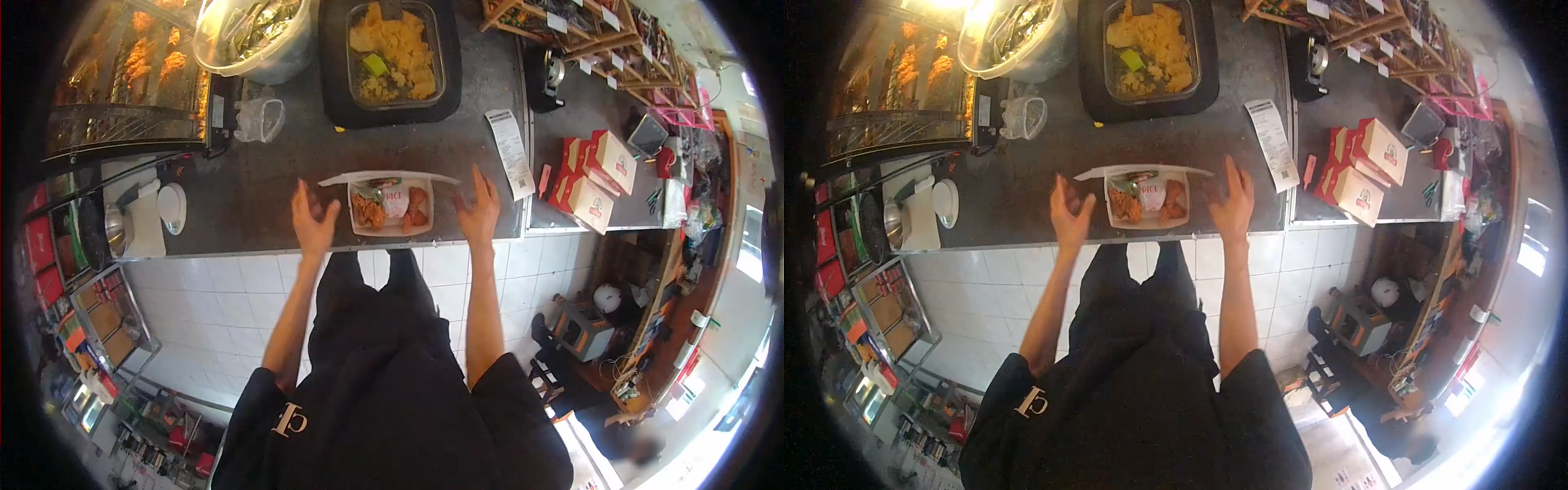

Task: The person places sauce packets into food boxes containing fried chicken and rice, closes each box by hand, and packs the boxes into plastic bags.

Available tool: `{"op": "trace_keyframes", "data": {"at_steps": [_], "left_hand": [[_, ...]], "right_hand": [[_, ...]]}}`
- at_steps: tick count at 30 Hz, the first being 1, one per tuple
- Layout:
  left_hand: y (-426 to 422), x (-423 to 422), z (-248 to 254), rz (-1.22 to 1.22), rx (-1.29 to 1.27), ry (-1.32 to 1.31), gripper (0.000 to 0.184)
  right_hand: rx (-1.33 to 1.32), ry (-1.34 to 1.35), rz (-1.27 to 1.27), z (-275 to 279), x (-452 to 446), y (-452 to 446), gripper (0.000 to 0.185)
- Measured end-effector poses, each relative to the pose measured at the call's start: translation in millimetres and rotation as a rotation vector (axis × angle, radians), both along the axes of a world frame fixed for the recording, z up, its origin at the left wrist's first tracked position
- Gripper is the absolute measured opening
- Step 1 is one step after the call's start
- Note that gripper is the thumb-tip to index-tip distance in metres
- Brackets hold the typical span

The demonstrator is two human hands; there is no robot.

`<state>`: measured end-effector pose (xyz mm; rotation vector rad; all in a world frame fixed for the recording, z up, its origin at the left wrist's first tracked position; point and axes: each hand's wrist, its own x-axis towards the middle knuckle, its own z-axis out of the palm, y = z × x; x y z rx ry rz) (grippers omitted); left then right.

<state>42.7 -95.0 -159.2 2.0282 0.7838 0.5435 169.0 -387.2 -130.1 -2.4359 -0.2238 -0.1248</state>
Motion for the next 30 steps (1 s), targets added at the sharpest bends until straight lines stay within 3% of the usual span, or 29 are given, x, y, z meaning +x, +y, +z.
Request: {"op": "trace_keyframes", "data": {"at_steps": [3,6,7,10,11,13,15,22,25,27,29,30], "left_hand": [[36.7,27.0,10.2,-0.496,0.199,0.104,0.035],[34.7,13.9,12.0,-0.589,0.317,0.263,0.026],[28.7,6.6,6.5,-0.601,0.469,0.153,0.021],[-3.4,-22.2,-42.6,-0.362,0.241,0.093,0.026],[-22.6,-23.6,-41.8,-0.183,-0.062,0.129,0.027],[-41.5,-18.1,-35.9,-0.029,-0.244,0.101,0.026],[-42.9,-19.5,-42.8,0.063,-0.431,-0.008,0.026],[-44.0,-21.3,-47.3,-0.032,-0.526,0.148,0.038],[-27.8,-35.1,-43.9,-0.151,-0.653,0.143,0.044],[-18.2,-29.6,-41.5,-0.187,-0.829,0.131,0.051],[-24.7,-9.9,-31.8,-0.126,-0.639,0.301,0.051],[-33.5,-1.1,-27.4,-0.084,-0.54,0.384,0.052]], "right_hand": [[0.015,-0.126,0.363,-2.8,27.2,-15.1,0.041],[-0.038,-0.113,0.48,-19.7,21.7,-31.7,0.041],[-0.037,-0.113,0.466,-27.6,7.9,-34.1,0.041],[0.087,-0.023,0.299,-76.4,-30.4,-26.1,0.035],[0.182,0.059,0.203,-94.0,-42.9,-18.3,0.036],[0.38,0.119,0.072,-93.6,-51.7,-1.0,0.037],[0.398,0.234,0.071,-56.3,-49.8,0.7,0.04],[0.281,0.403,0.087,-79.5,-50.2,-4.9,0.04],[0.161,0.266,0.2,-78.4,-39.8,-13.2,0.03],[0.165,0.553,0.077,-51.2,-30.0,0.2,0.024],[0.063,0.891,-0.003,18.3,-11.1,29.9,0.037],[-0.038,0.632,0.058,-8.5,-24.0,28.3,0.035]]}}
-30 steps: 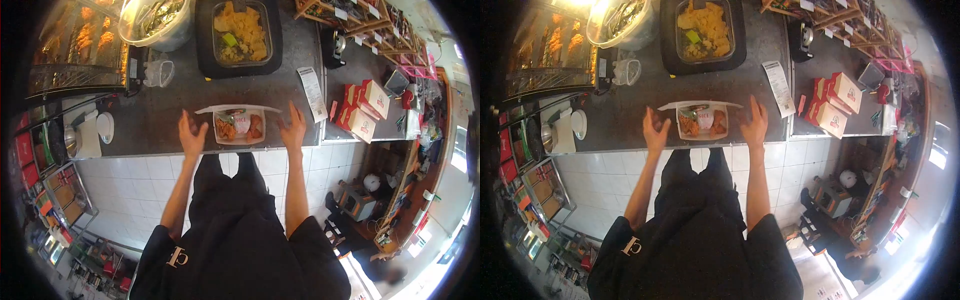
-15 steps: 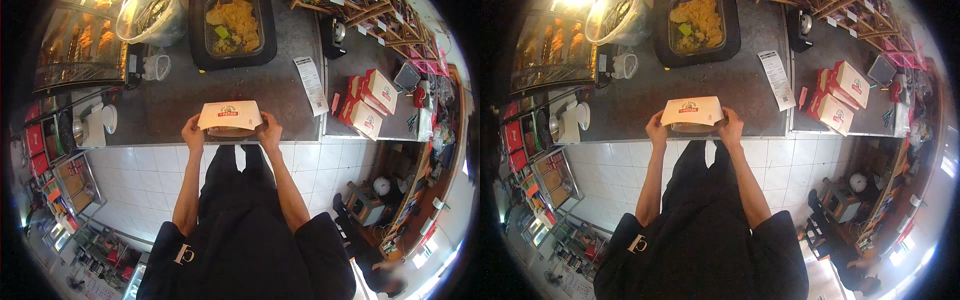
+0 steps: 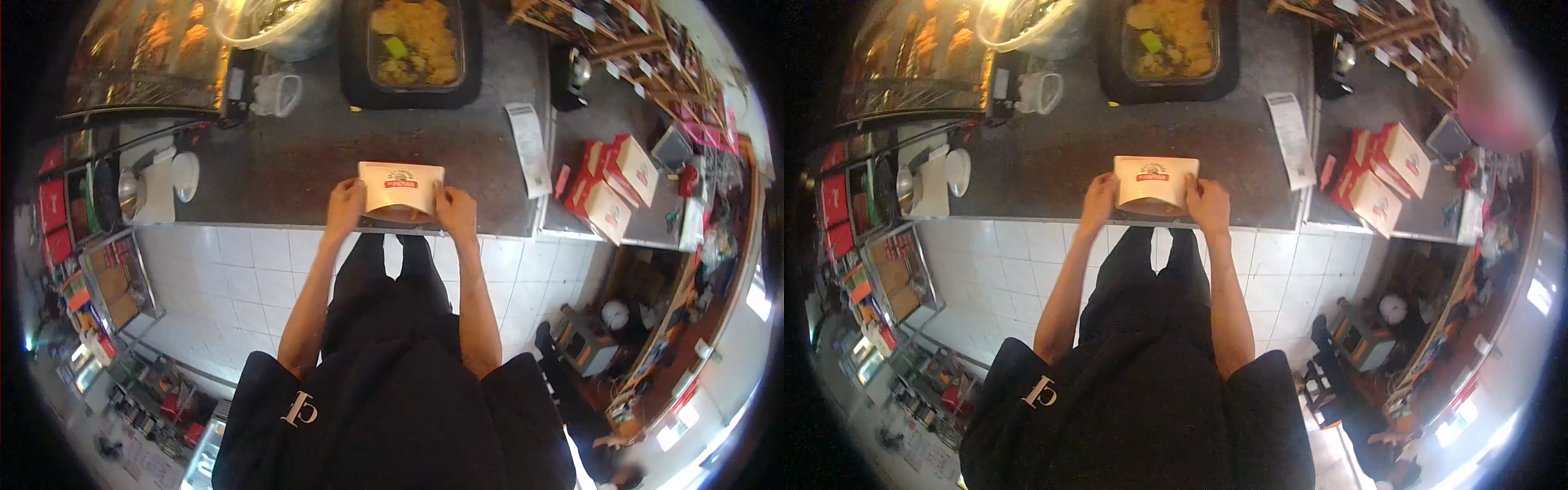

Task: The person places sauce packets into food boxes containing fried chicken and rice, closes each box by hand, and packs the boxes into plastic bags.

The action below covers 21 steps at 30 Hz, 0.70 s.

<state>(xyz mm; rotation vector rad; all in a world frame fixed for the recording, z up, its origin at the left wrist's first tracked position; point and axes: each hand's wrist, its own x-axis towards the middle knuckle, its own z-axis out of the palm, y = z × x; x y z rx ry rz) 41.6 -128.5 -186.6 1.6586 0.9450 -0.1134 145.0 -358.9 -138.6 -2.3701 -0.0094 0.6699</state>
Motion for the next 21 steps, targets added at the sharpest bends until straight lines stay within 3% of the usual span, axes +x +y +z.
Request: {"op": "trace_keyframes", "data": {"at_steps": [1,2,3,4,5,6,7,8,10,13,16,19,21], "left_hand": [[-10.0,1.3,-0.4,-0.069,0.171,-0.02,0.049],[-11.5,-14.6,-40.1,-0.499,0.767,-0.098,0.048],[-21.9,-32.6,-71.7,-0.23,0.384,-0.009,0.044],[-31.4,-33.4,-57.4,-0.102,0.551,0.03,0.039],[-16.3,-42.0,-73.0,-0.584,0.976,-0.061,0.038],[-22.8,-29.4,-53.1,-0.372,0.5,0.162,0.04],[-34.2,-24.1,-56.9,-0.169,0.49,0.008,0.046],[-26.6,-14.0,-32.9,-0.279,0.871,-0.211,0.056],[-22.1,8.7,-0.1,-0.467,0.716,-0.227,0.067],[-18.0,8.2,-13.8,-0.691,0.837,-0.334,0.075],[-7.9,9.5,-22.5,-0.759,0.969,-0.429,0.09],[15.5,9.1,2.0,-0.994,0.699,-0.39,0.113],[34.3,15.4,3.5,-1.143,0.697,-0.426,0.124]], "right_hand": [[-0.042,-0.265,0.102,-46.6,-17.8,-4.5,0.034],[-0.054,-0.593,0.1,-89.1,-37.0,-9.8,0.029],[-0.156,-0.343,0.05,-77.4,-46.5,-6.4,0.021],[-0.189,-0.451,0.081,-114.0,-56.0,-14.1,0.019],[-0.096,-0.466,0.102,-116.9,-52.7,-21.3,0.025],[-0.004,-0.477,0.125,-119.3,-47.7,-27.9,0.031],[-0.233,-0.205,0.176,-83.2,-36.0,-20.8,0.034],[-0.197,-0.687,0.314,-123.7,-28.9,-41.1,0.045],[-0.224,-0.43,0.242,-38.5,-12.4,9.3,0.056],[-0.352,-0.611,0.642,-45.7,-18.5,37.2,0.056],[-0.258,-0.558,0.707,-39.7,-10.6,30.3,0.057],[-0.096,-0.472,0.884,-11.2,0.7,11.9,0.08],[-0.055,-0.448,0.986,-16.7,7.1,4.5,0.104]]}}
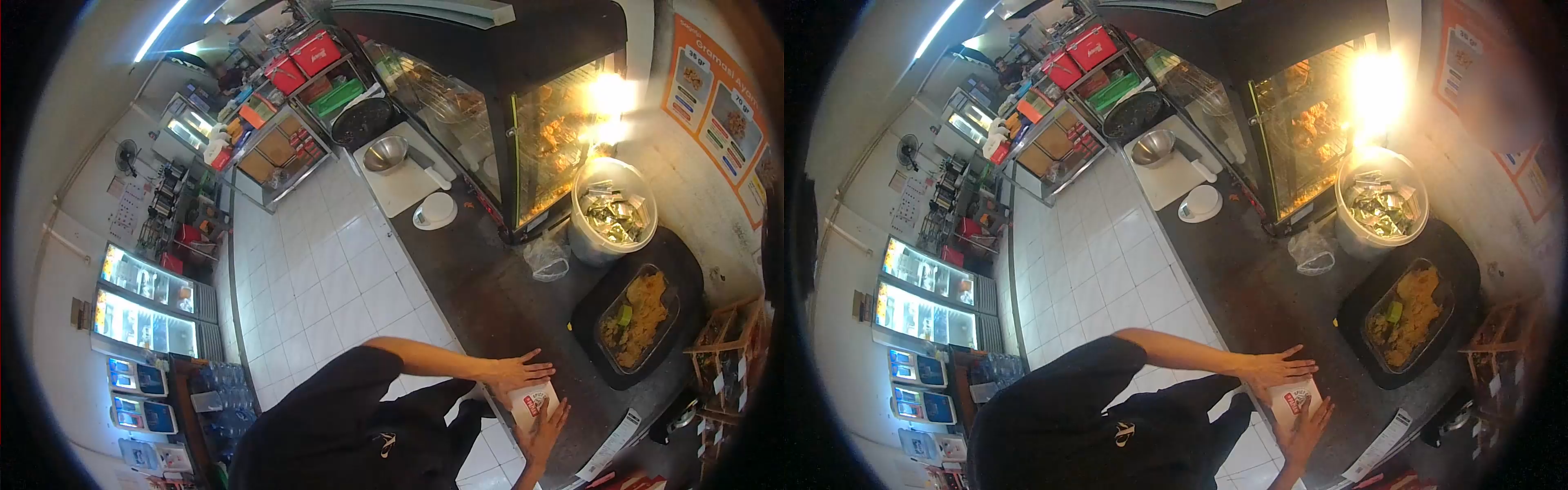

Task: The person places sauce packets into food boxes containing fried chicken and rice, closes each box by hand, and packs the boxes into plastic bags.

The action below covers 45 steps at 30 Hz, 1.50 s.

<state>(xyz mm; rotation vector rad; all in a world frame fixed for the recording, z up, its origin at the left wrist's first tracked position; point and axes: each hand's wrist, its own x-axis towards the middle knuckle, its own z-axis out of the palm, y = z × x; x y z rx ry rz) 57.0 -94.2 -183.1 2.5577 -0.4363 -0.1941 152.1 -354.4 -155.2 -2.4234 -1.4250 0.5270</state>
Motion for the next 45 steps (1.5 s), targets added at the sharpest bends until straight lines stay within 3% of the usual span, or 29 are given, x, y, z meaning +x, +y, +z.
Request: {"op": "trace_keyframes", "data": {"at_steps": [1,8,11,14,17,18,19,21,23,25,28,30,32,34,35,36,37,39,41,44,45], "left_hand": [[6.2,2.5,1.6,-0.074,0.009,0.007,0.13],[13.1,18.0,-20.9,-0.14,-0.067,-0.064,0.11],[15.9,7.1,8.9,-0.029,-0.416,-0.004,0.088],[5.8,-21.4,11.6,0.044,-0.35,-0.174,0.059],[-22.0,-55.4,-33.7,0.295,-0.404,-0.183,0.053],[-35.4,-50.0,-15.9,0.414,-0.35,-0.276,0.051],[-44.1,-63.2,-20.7,0.493,-0.49,-0.065,0.054],[-47.4,-61.8,-25.7,0.463,-0.416,-0.074,0.058],[-44.5,-62.3,-16.6,0.412,-0.388,-0.009,0.059],[-42.1,-54.1,8.1,0.261,-0.022,-0.109,0.058],[-61.7,-42.2,26.5,0.076,0.152,-0.023,0.058],[-65.7,-36.4,8.2,-0.001,0.15,-0.073,0.057],[-69.7,-27.6,-6.3,-0.043,0.183,-0.124,0.053],[-72.4,-23.8,-9.4,-0.017,0.191,-0.153,0.051],[-77.5,-21.6,-8.8,0.001,0.195,-0.164,0.05],[-84.8,-17.2,-4.4,0.043,0.187,-0.147,0.049],[-91.4,-13.2,-2.0,0.071,0.177,-0.131,0.049],[-106.5,-2.0,-2.9,0.127,0.154,-0.108,0.05],[-121.5,10.5,-2.7,0.161,0.151,-0.108,0.049],[-142.9,30.4,2.4,0.217,0.166,-0.111,0.054],[-146.7,33.9,3.4,0.226,0.164,-0.109,0.054]], "right_hand": [[0.001,0.029,0.013,-3.0,4.0,-3.4,0.103],[0.127,0.109,0.096,-11.1,26.0,-15.5,0.101],[0.265,0.054,0.126,-15.7,16.4,-12.4,0.097],[0.237,-0.028,0.028,-40.2,-10.9,-27.4,0.091],[0.26,0.032,-0.209,-64.5,-51.6,-43.3,0.074],[0.38,0.117,-0.373,-63.9,-64.1,-40.4,0.064],[0.392,0.215,-0.587,-61.5,-81.0,-34.2,0.055],[0.551,0.29,-0.842,-49.2,-93.3,-20.0,0.051],[0.638,0.38,-0.931,-55.0,-99.0,-19.9,0.051],[0.573,0.414,-0.792,-33.3,-91.4,-34.5,0.05],[0.319,0.287,-0.5,-29.4,-77.8,-57.6,0.059],[0.344,0.328,-0.407,-17.8,-65.8,-69.7,0.059],[0.299,0.517,-0.384,-12.0,-34.6,-93.0,0.052],[0.579,0.413,-0.735,-3.2,27.6,-126.3,0.044],[0.65,0.203,-0.96,16.3,70.2,-139.1,0.036],[0.358,0.269,-1.235,46.0,120.8,-158.0,0.033],[0.546,-0.095,-1.279,9.1,170.2,-180.8,0.035],[0.726,-0.386,-1.326,-7.2,260.2,-205.5,0.048],[0.574,-0.247,-1.395,-18.7,326.8,-213.1,0.057],[0.269,0.601,-1.464,-10.0,390.9,-213.3,0.061],[0.395,0.671,-1.516,-12.0,391.9,-211.5,0.06]]}}
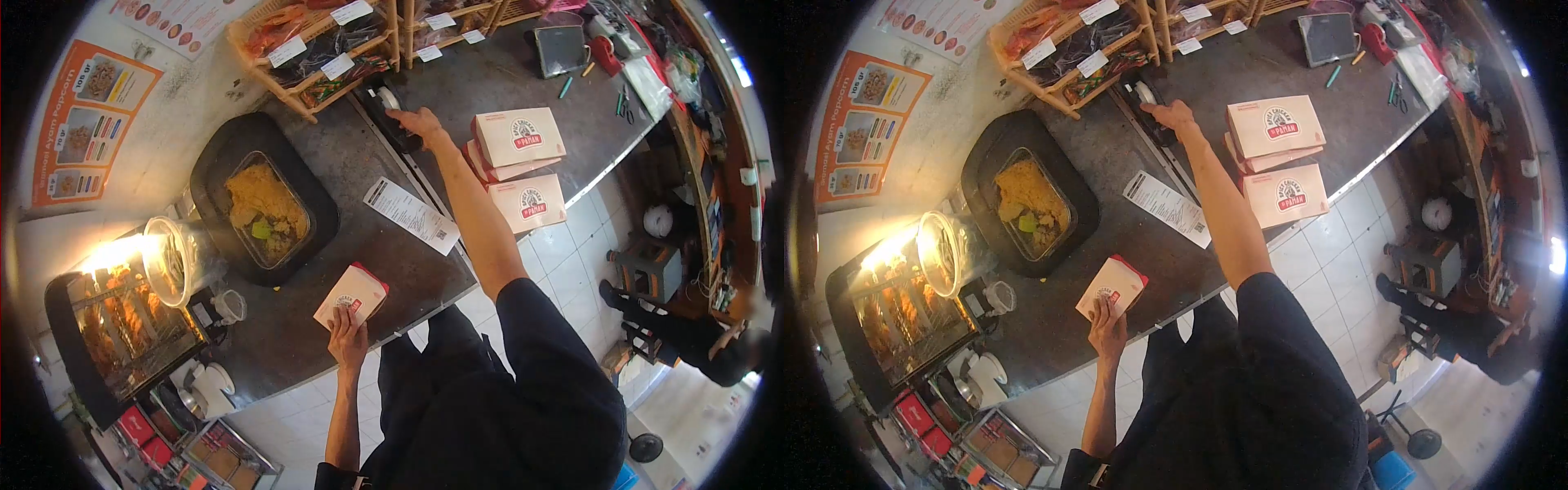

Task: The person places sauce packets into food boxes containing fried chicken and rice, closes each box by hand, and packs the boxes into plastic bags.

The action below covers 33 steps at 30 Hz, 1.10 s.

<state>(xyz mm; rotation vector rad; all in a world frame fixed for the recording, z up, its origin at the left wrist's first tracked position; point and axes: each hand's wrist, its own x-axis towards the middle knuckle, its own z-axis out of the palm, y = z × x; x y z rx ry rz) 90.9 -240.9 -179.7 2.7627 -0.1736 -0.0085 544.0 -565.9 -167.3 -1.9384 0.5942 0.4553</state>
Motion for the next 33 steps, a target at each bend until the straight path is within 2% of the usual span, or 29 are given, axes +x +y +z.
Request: {"op": "trace_keyframes", "data": {"at_steps": [2,5,8,10,14,17,20,22,24,26,28,31,33], "left_hand": [[-6.2,5.4,2.3,0.021,-0.012,-0.004,0.055],[-10.6,7.0,2.9,0.057,-0.001,0.028,0.054],[-12.2,8.4,3.5,0.054,0.024,0.02,0.055],[-13.8,10.3,6.7,0.063,0.017,0.039,0.053],[-13.8,9.0,4.9,0.048,0.042,0.018,0.053],[-10.1,6.6,-7.6,0.035,0.04,-0.021,0.056],[-15.3,11.9,-2.5,0.067,0.025,-0.062,0.057],[-21.4,17.8,-11.6,0.107,0.022,-0.077,0.058],[-35.4,27.4,-7.7,0.176,0.015,-0.142,0.056],[-38.0,32.5,-6.6,0.217,-0.011,-0.15,0.054],[-39.3,33.8,-10.9,0.195,-0.025,-0.186,0.054],[-37.9,26.2,-12.3,0.191,-0.082,-0.127,0.057],[-31.1,32.7,-20.0,0.157,-0.09,-0.149,0.059]], "right_hand": [[0.218,-0.021,-0.177,-3.7,-1.6,3.5,0.057],[0.345,-0.497,-0.432,-36.2,-42.0,9.6,0.043],[0.479,-0.656,-0.515,-70.4,-85.0,10.8,0.037],[0.396,-0.604,-0.496,-94.2,-94.4,13.7,0.036],[0.312,-0.716,-0.317,-79.5,-79.9,1.8,0.031],[-0.103,-0.883,-0.083,-111.6,-74.7,-23.2,0.032],[-0.525,-0.575,-0.064,-72.6,-130.6,-21.4,0.039],[0.076,-0.392,-0.066,-35.6,-193.0,18.6,0.041],[0.066,-0.198,0.297,15.3,-258.8,65.8,0.037],[0.179,-0.365,0.415,8.2,-317.3,112.3,0.032],[-0.065,-0.46,0.434,-21.0,-351.5,148.9,0.034],[-0.181,-0.276,0.376,-27.3,-364.9,164.0,0.033],[-0.13,-0.469,0.367,-38.2,-370.1,152.8,0.032]]}}
